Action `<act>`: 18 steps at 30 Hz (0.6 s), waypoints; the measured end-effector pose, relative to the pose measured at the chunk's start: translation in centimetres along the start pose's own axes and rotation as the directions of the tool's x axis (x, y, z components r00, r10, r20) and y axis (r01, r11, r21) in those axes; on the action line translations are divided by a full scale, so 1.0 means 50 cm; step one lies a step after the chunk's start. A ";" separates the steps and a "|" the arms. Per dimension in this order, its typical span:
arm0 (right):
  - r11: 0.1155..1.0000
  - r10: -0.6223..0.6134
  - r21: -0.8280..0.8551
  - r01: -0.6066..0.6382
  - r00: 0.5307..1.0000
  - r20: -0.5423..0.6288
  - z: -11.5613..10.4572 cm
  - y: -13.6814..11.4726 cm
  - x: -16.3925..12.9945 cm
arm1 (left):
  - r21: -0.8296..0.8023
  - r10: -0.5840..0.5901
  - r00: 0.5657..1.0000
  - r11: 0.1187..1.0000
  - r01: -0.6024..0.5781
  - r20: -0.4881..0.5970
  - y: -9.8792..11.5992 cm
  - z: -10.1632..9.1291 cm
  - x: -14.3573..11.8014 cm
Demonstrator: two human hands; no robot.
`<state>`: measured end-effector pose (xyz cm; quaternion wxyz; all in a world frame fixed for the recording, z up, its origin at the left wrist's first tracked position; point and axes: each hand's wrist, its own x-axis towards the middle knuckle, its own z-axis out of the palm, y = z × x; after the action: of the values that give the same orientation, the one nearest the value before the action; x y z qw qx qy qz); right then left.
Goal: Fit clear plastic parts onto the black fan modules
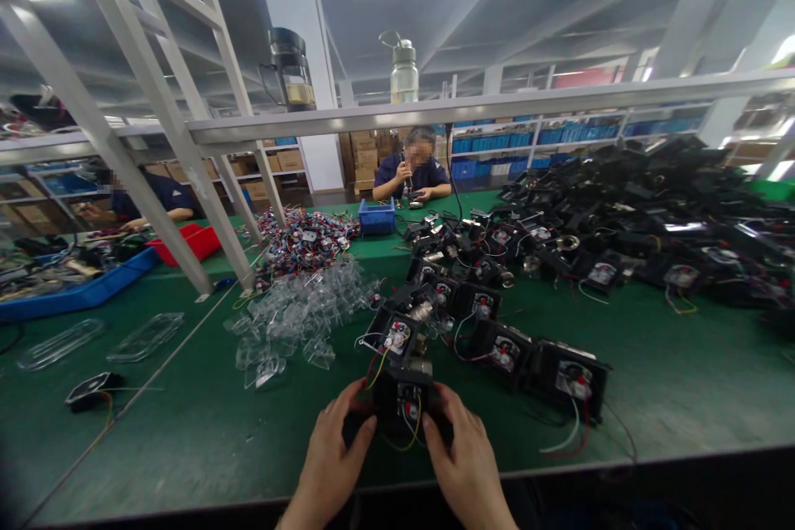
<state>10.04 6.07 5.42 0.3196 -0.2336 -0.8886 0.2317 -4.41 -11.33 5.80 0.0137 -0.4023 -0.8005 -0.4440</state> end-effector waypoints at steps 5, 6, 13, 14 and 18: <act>0.999 -0.052 0.005 0.052 0.995 -0.083 0.007 0.001 -0.007 | 0.075 0.174 0.947 0.984 -0.160 -0.270 0.023 0.001 -0.007; 0.997 -0.076 0.010 0.078 0.987 -0.138 0.008 0.000 -0.009 | 0.107 0.212 0.924 0.976 -0.187 -0.318 0.035 0.001 -0.008; 0.959 -0.281 -0.038 0.280 0.939 -0.195 0.001 -0.022 -0.007 | 0.298 0.338 0.892 0.922 -0.250 -0.299 0.112 0.022 0.013; 0.954 -0.299 -0.053 0.294 0.937 -0.182 -0.001 -0.025 -0.004 | 0.300 0.348 0.893 0.917 -0.262 -0.284 0.115 0.024 0.019; 0.927 -0.366 -0.142 0.347 0.918 -0.152 -0.011 -0.024 0.008 | 0.254 0.379 0.896 0.913 -0.320 -0.234 0.109 0.032 0.041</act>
<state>9.83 5.48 6.66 0.4200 -0.1048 -0.8961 0.0977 -1.69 -7.35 9.40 0.2481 -0.4701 -0.7470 -0.3994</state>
